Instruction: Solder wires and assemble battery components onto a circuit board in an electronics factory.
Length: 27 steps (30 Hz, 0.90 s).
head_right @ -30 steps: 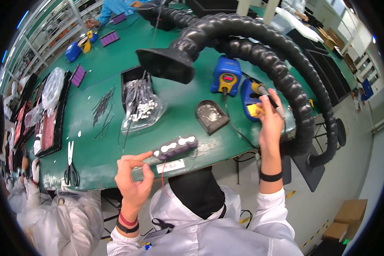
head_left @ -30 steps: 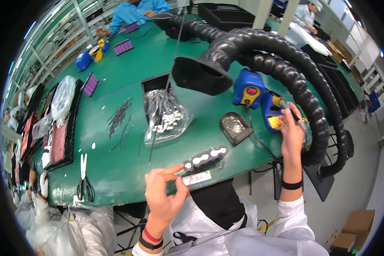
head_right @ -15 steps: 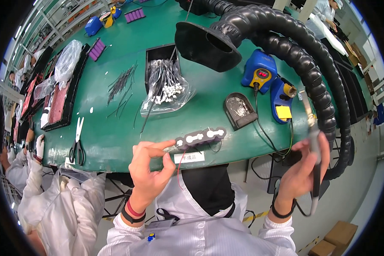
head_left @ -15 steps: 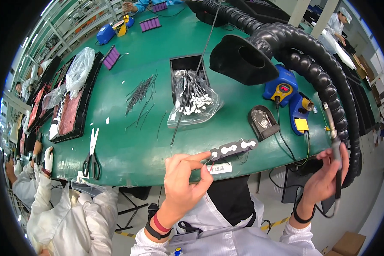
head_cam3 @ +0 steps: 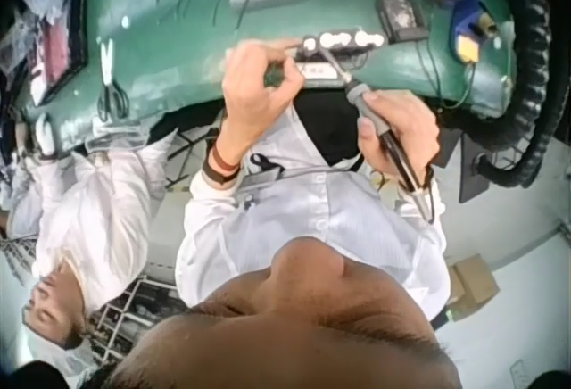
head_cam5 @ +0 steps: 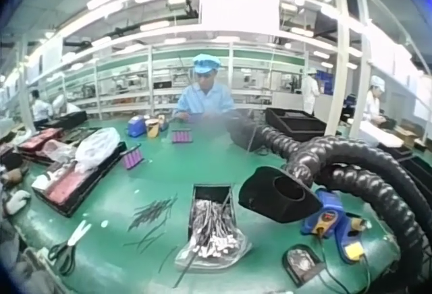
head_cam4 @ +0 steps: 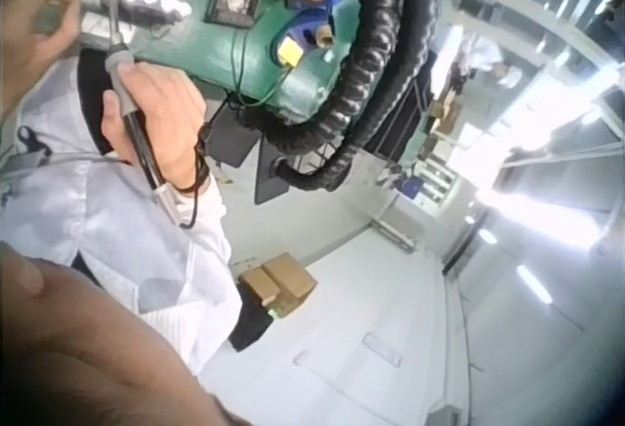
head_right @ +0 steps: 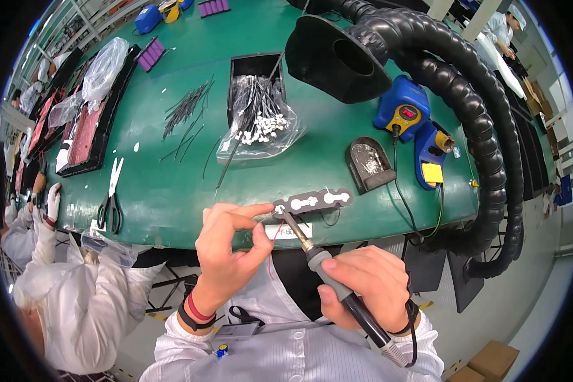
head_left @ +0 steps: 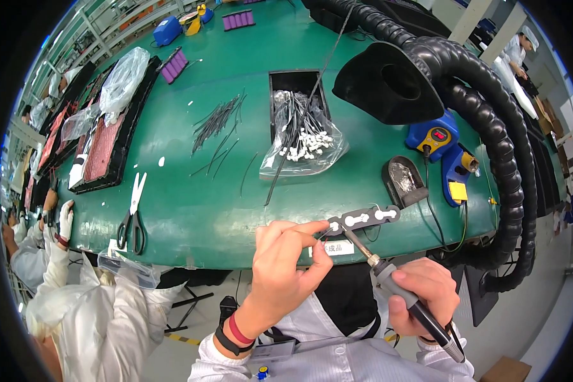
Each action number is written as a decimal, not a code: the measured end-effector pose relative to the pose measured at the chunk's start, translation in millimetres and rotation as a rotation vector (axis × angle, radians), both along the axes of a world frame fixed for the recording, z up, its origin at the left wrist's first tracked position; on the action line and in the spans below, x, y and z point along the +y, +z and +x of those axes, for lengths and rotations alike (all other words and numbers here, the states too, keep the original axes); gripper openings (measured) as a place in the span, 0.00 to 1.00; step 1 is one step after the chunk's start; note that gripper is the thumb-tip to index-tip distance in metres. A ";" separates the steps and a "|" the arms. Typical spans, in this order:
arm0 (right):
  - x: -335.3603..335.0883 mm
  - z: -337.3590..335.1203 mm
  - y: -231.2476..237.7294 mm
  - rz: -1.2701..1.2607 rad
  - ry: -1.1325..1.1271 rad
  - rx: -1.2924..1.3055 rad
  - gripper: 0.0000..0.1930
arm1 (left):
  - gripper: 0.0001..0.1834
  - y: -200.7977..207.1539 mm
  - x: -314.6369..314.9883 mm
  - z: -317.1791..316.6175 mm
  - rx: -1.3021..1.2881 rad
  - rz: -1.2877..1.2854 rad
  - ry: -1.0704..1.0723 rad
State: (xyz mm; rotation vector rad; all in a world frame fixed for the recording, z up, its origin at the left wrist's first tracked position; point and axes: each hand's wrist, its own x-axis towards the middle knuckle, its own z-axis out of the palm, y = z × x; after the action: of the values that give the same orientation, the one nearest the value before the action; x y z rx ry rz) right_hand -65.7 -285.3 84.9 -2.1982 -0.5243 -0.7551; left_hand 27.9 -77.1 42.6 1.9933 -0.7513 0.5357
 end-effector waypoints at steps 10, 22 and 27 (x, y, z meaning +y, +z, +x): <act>5.9 7.2 -4.5 -0.018 -0.009 0.039 0.14 | 0.14 -1.8 0.9 0.2 0.003 0.006 0.012; 6.6 9.1 -0.4 -0.035 -0.010 0.077 0.16 | 0.14 -1.6 1.4 1.1 0.012 -0.001 0.005; 5.8 7.7 -0.4 -0.027 -0.011 0.087 0.15 | 0.13 -2.1 1.4 0.6 0.007 -0.005 0.004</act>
State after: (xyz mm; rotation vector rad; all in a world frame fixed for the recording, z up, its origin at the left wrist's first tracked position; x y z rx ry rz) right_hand -58.0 -279.5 84.5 -2.2493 -0.4814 -0.6582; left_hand 28.6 -75.6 40.5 1.9918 -0.7411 0.5317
